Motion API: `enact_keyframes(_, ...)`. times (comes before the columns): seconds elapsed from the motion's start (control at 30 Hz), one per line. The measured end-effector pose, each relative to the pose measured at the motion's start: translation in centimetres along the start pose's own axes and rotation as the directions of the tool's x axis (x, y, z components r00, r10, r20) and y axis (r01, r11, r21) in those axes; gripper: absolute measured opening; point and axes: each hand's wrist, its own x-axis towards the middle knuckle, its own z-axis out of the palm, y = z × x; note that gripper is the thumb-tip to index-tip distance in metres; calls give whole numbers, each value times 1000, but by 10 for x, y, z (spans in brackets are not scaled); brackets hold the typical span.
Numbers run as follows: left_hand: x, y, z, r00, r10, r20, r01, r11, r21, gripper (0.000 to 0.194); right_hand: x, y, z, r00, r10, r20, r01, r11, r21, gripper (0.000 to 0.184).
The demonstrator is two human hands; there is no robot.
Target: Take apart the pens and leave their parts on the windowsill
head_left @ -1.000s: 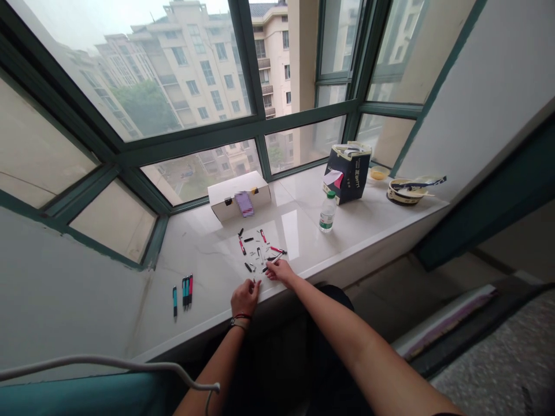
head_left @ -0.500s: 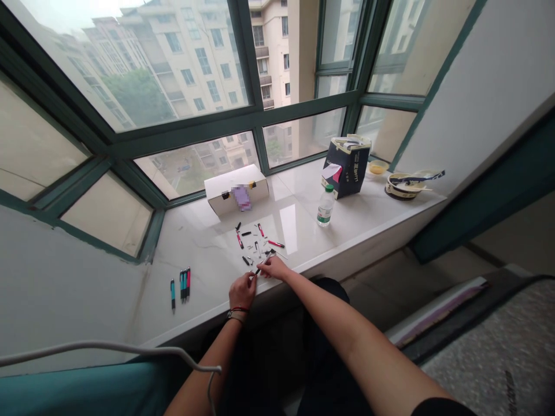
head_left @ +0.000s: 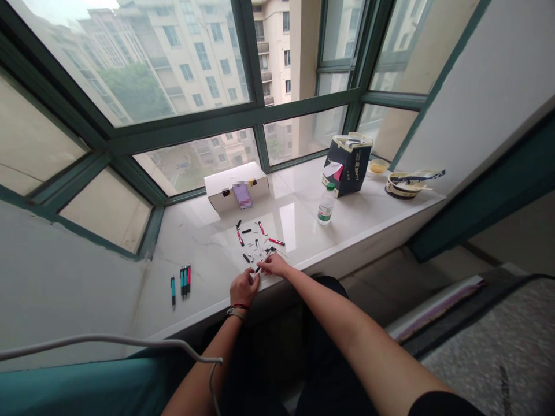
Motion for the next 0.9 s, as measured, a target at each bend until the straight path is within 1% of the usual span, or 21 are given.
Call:
enact_keyframes(0.1, 0, -1, 0, 1000, 11, 0, -11, 1000, -2, 28, 1, 3, -1, 1000, -13, 27, 13, 1000, -23, 30)
enact_keyframes(0.2, 0, -2, 1, 999, 33, -11, -33, 999, 17, 28, 5, 8, 0, 1000, -9, 27, 9, 999, -34, 34)
enact_keyframes(0.3, 0, -3, 2, 999, 42, -29, -41, 999, 20, 30, 8, 10, 0, 999, -8, -32, 7, 999, -32, 38)
enact_keyframes(0.37, 0, -3, 3, 998, 46, -39, -45, 999, 19, 31, 9, 11, 0, 995, -17, -95, 13, 999, -42, 37)
enact_keyframes(0.43, 0, -3, 4, 998, 44, -48, -43, 999, 29, 32, 9, 10, 0, 991, -32, -129, 24, 998, -61, 36)
enact_keyframes(0.53, -1, -5, 7, 998, 41, -55, -38, 998, 50, 33, 7, 8, -1, 993, -30, -115, 23, 998, -58, 36)
enact_keyframes(0.67, -1, -8, 10, 999, 42, -35, -39, 996, 76, 35, 3, 2, -1, 995, -27, -92, 27, 1000, -10, 34)
enact_keyframes(0.8, -2, -9, 9, 998, 58, -24, -56, 993, 100, 36, 0, -2, 0, 997, -23, -78, 28, 997, 73, 33)
enact_keyframes(0.9, -2, -8, 8, 997, 70, -36, -66, 992, 108, 36, 0, -2, 0, 997, -35, -71, 42, 994, 99, 33)
